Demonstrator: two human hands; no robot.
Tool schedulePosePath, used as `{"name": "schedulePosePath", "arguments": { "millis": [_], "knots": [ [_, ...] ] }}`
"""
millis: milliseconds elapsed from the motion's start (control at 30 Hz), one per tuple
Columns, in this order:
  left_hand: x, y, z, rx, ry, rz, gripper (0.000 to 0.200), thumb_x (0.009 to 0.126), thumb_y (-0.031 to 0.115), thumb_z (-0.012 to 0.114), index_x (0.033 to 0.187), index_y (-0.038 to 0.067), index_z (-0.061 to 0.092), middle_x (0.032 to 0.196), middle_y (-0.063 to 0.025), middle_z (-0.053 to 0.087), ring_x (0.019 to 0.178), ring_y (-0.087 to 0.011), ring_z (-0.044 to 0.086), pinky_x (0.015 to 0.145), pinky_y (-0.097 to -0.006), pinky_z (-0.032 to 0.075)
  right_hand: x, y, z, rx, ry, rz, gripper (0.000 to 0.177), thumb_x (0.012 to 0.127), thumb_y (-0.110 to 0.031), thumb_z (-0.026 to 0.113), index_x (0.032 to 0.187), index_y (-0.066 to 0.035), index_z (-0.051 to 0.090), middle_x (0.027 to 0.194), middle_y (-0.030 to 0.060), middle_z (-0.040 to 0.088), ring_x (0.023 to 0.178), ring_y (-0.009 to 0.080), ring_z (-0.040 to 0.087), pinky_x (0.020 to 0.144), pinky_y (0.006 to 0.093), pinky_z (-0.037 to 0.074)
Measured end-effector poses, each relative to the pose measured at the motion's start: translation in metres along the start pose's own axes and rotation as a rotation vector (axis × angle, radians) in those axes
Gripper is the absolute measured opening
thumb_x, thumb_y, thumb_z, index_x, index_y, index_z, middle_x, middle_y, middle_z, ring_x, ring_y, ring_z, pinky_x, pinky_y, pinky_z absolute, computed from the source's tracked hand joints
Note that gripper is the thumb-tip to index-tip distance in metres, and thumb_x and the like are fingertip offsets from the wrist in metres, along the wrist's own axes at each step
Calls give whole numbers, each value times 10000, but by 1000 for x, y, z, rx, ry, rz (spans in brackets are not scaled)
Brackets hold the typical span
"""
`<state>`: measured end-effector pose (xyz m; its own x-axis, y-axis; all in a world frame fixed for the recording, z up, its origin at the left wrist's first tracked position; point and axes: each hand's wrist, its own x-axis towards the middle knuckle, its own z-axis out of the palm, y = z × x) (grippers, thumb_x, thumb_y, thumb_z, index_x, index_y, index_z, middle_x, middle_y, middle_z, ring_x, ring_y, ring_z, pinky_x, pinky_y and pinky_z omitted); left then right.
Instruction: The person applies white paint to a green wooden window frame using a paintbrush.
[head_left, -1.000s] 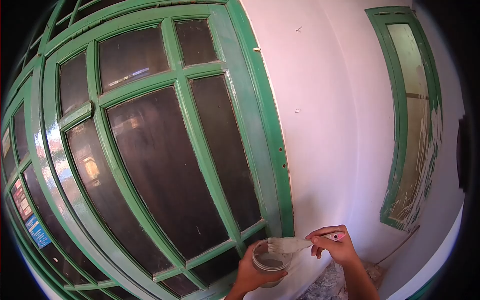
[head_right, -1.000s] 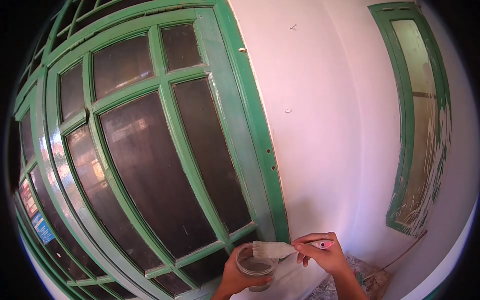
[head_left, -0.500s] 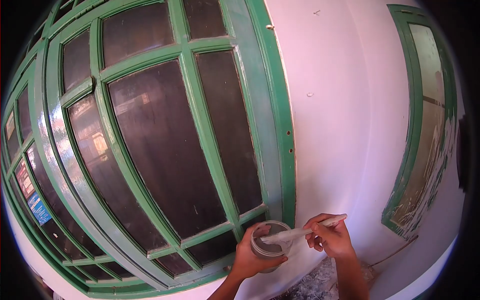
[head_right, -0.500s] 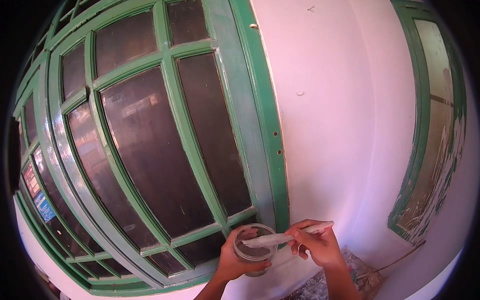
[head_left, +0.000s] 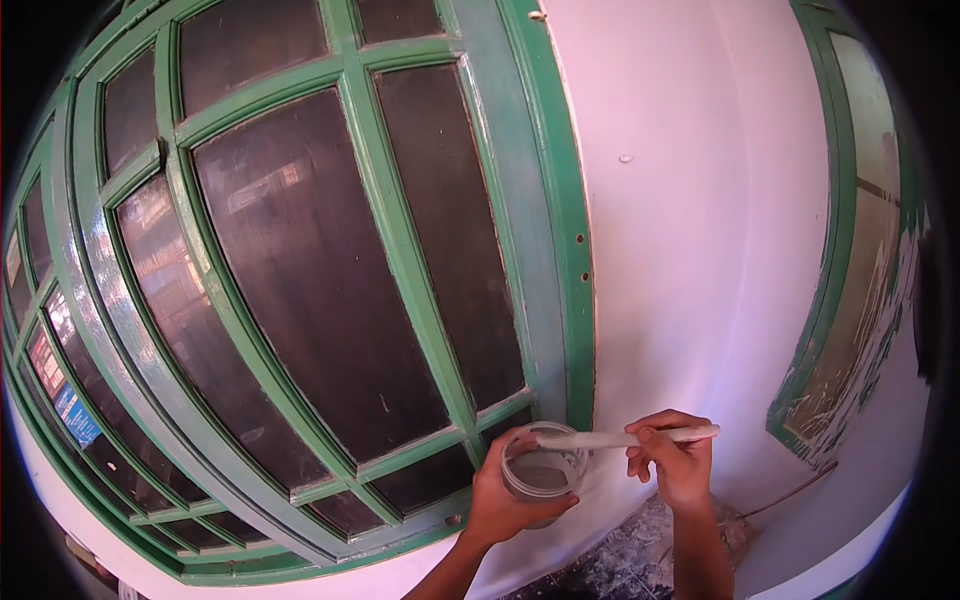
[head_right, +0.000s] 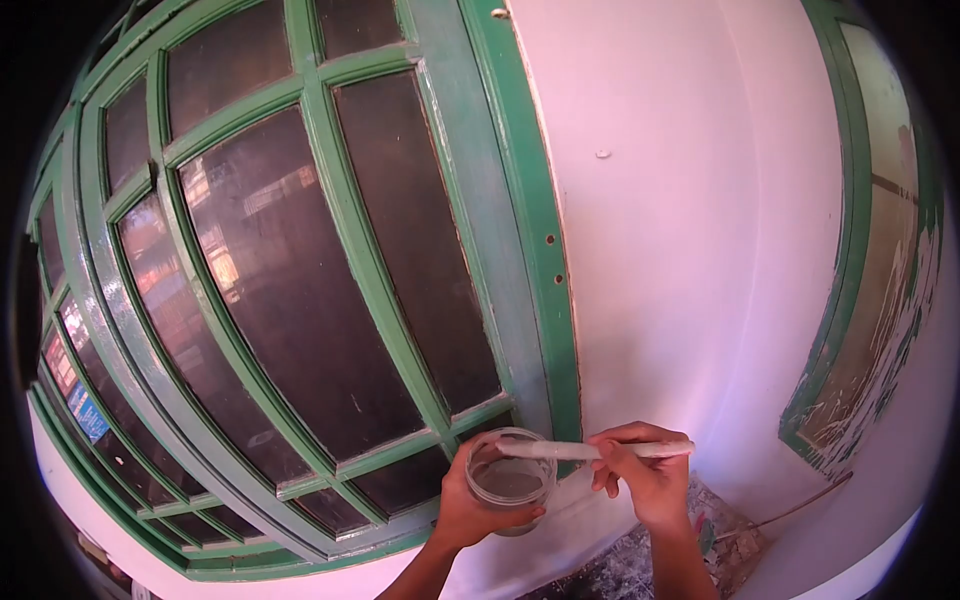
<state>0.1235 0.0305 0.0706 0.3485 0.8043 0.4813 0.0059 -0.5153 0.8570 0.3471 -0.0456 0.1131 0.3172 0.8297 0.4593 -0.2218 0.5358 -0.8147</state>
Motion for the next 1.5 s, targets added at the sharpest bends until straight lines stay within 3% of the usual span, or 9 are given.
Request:
{"name": "schedulePosePath", "arguments": {
  "millis": [200,333,467,567,900,1100,1233,1500],
  "knots": [
    [-8,-7,-4,-16,53,20,1084,545,256,1012,1424,-6,433,1331,-184,609,1277,-269,576,1089,-400,462,-3,10,3,12,33,54,120,928,-29,674,945,84,711,713,160,704,499,197,653,408,267,470],
    [-9,-10,-7,-18,65,35,1075,542,244,1010,1418,-7,441,1324,-183,613,1260,-270,588,1074,-399,475,-7,14,5,209,64,137,111,927,-29,671,941,75,706,715,163,707,484,202,645,393,271,449],
    [-7,-9,-13,-25,39,8,1089,515,153,1017,1415,6,423,1354,-148,576,1279,-272,565,1097,-426,466,-7,16,9,228,62,168,110,931,-45,671,939,61,702,705,158,707,467,199,639,381,269,434],
    [-6,-9,-13,-20,60,56,1079,531,234,1013,1416,-7,444,1310,-180,620,1252,-270,593,1069,-395,480,-7,15,13,263,107,205,121,938,-73,678,941,45,702,685,145,705,445,194,631,369,265,425],
    [-8,-12,-13,-100,70,59,1090,528,208,1014,1422,-11,429,1309,-177,617,1245,-265,595,1074,-393,475,-2,23,24,269,215,311,146,944,-148,710,876,-19,696,609,101,678,384,148,589,330,242,393],
    [-4,-11,-14,-116,62,53,1085,520,177,1014,1410,-19,425,1308,-174,604,1245,-269,586,1078,-402,465,16,10,32,395,336,341,182,940,-142,700,794,-73,615,576,64,642,350,107,528,311,217,359],
    [2,-1,-17,-100,85,94,1079,517,165,1013,1399,-32,423,1304,-184,602,1244,-278,587,1076,-409,466,14,19,42,281,243,358,200,932,-156,709,796,-107,571,589,52,649,351,110,528,310,227,371],
    [3,1,-19,-84,92,154,1080,534,155,1004,1419,-17,408,1294,-183,614,1229,-273,601,1054,-398,487,10,21,47,284,303,358,262,949,-187,707,785,-120,514,572,63,638,347,125,531,322,241,394]
  ]
}}
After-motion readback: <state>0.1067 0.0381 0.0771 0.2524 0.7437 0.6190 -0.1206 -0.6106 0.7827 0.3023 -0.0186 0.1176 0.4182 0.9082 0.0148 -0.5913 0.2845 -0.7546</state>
